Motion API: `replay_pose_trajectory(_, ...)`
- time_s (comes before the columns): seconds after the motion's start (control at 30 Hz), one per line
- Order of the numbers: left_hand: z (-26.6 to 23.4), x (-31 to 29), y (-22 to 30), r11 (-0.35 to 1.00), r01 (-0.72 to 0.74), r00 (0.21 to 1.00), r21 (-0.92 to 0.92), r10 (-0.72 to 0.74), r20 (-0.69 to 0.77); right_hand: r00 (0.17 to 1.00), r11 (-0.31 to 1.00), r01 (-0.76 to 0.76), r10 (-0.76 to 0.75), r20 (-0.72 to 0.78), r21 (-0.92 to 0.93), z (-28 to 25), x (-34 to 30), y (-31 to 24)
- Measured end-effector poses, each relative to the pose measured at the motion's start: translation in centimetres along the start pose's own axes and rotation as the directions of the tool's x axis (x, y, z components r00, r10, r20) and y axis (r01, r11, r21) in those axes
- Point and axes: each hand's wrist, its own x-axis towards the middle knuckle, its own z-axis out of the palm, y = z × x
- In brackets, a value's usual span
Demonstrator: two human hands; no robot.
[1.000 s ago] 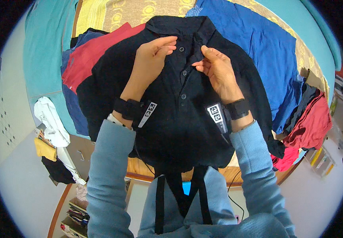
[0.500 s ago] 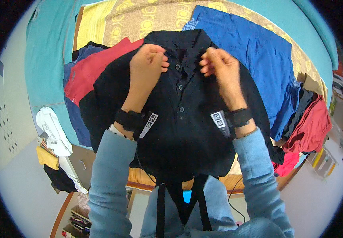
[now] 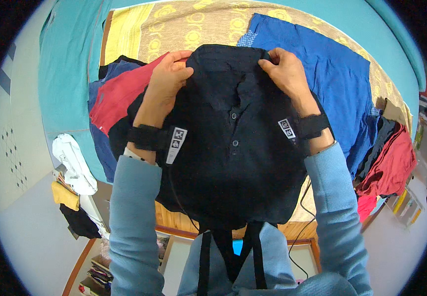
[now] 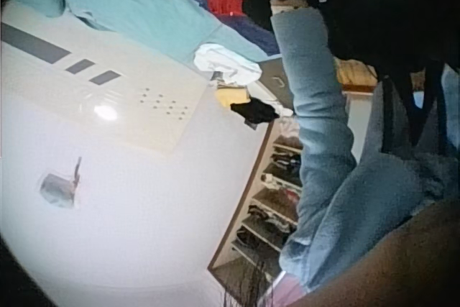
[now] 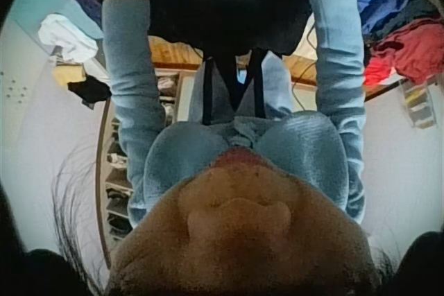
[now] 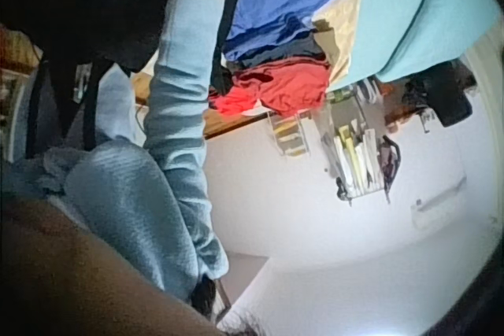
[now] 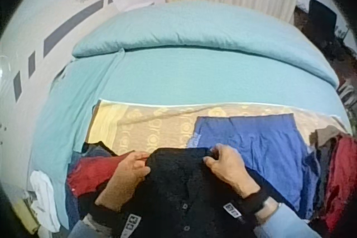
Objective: The person folds several shirts on a bed, including a red shirt, a blue polo, and a black long-sleeve shirt. They button the black shirt before folding it and place the folded items into a white laundry basket.
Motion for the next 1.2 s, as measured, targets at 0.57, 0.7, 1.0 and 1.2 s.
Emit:
replay_pose_trajectory(0.57, 11.8, -4.1, -2.4, 0.924, -0.089, 0.981, 0.371, 0.018, 0.192, 0.993, 0.522, -0.098, -0.007, 0.119, 0.847, -2.2, -3.3, 0.3)
replay_pose_trajectory(0.7, 12.2, -4.2, -3.1, 0.998, -0.044, 0.985, 0.042, 0.036, 0.169, 0.996, 0.499, -0.085, 0.018, 0.088, 0.862, -2.2, -3.7, 0.5)
replay_pose_trajectory(1.0, 13.2, -3.1, -2.3, 0.622, -0.332, 0.873, 0.709, 0.487, -0.018, 0.977, 0.833, 0.179, -0.089, -0.192, 0.524, -2.1, -3.7, -0.4)
replay_pose_trajectory(1.2, 12.3, 0.8, -3.3, 0.775, -0.342, 0.924, 0.531, 0.379, 0.043, 0.981, 0.774, 0.173, -0.08, -0.177, 0.609, -1.7, -6.5, -1.0)
